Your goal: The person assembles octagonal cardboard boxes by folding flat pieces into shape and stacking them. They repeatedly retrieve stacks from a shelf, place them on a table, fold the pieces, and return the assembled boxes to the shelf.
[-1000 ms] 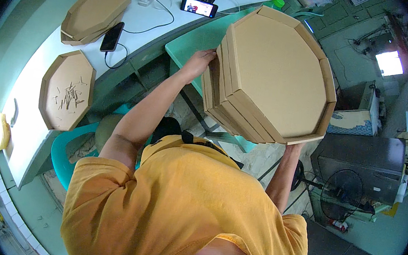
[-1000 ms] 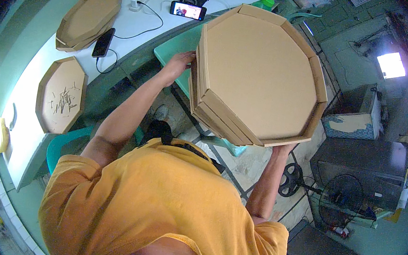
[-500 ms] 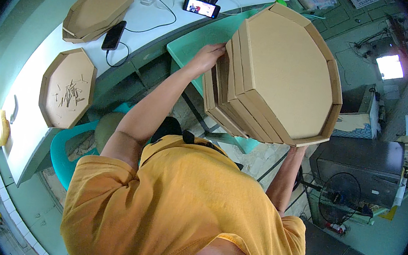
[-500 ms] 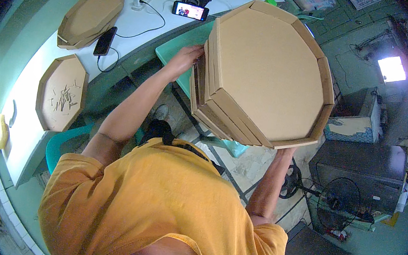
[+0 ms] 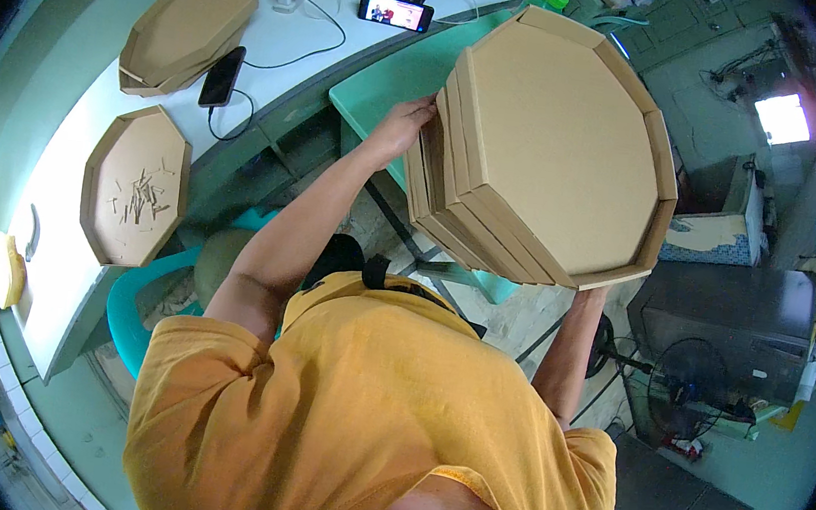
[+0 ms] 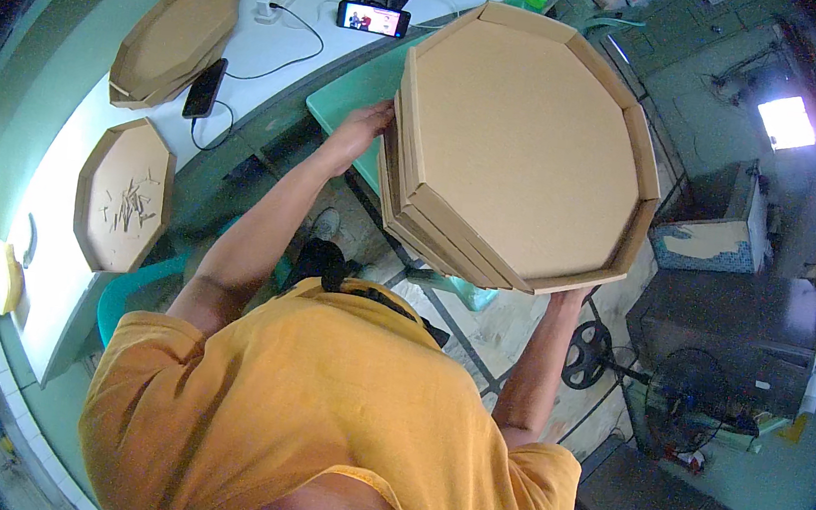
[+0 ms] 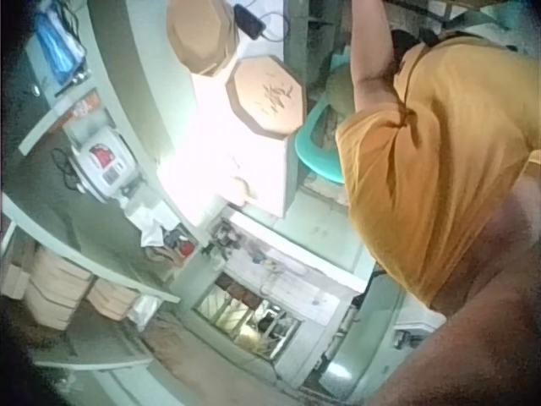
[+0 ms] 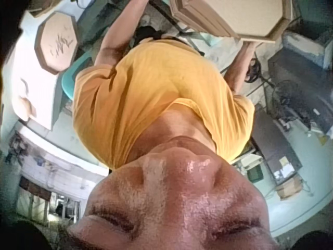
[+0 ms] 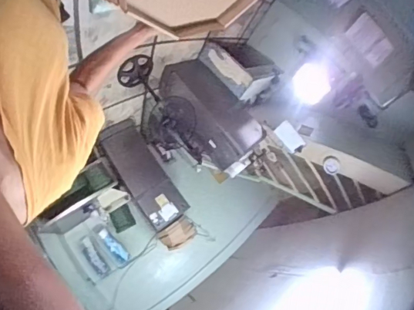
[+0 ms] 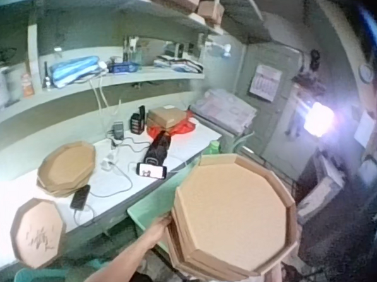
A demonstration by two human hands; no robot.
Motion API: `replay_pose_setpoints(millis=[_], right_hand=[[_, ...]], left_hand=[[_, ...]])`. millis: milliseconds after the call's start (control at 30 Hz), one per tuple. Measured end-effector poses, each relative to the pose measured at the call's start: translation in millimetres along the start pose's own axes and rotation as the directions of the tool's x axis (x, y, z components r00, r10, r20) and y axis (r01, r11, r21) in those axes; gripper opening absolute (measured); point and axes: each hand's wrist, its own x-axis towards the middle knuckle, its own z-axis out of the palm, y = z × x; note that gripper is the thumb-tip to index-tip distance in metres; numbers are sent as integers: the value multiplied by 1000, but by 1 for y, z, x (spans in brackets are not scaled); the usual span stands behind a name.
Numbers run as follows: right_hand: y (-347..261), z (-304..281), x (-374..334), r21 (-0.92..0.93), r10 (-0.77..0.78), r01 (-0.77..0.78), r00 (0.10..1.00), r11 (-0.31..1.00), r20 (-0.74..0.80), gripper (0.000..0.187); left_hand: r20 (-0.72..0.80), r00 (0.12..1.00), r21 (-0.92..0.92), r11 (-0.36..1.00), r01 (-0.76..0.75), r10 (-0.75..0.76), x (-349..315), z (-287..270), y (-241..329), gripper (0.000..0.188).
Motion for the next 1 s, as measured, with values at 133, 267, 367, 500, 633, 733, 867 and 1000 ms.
replay_pose_setpoints(millis=[133, 267, 367, 500, 633, 733, 867, 1000], right_hand=[[0, -1, 0, -29, 27, -30, 996, 999, -87, 62], [0, -9, 1, -65, -7, 2, 996, 998, -86, 62], [9, -18, -8, -230, -97, 40, 965, 972, -242, 65], [47, -24, -28, -215, 3, -75, 949, 974, -316, 65], [73, -21, -35, -160, 117, -175, 942, 972, -315, 65], [77, -18, -31, -154, 142, -198, 939, 968, -314, 66], [74, -16, -28, -155, 156, -214, 935, 964, -319, 66], [73, -16, -28, -163, 162, -223, 933, 961, -321, 67]], left_hand=[[18, 999, -53, 998, 44, -44, 0, -1, 3, 47], [-80, 993, -33, 996, 82, -85, 7, -10, -18, 47], [-162, 965, -80, 978, 194, -205, 18, -24, -60, 48], [-116, 914, -50, 921, 387, -390, 29, -25, -139, 50], [-137, 889, 41, 894, 445, -437, 43, -27, -174, 49], [-127, 854, 42, 858, 512, -504, 52, -32, -172, 46], [-66, 891, 80, 888, 453, -449, 56, -36, -165, 40], [-11, 937, 252, 905, 341, -350, 55, -37, -166, 34]])
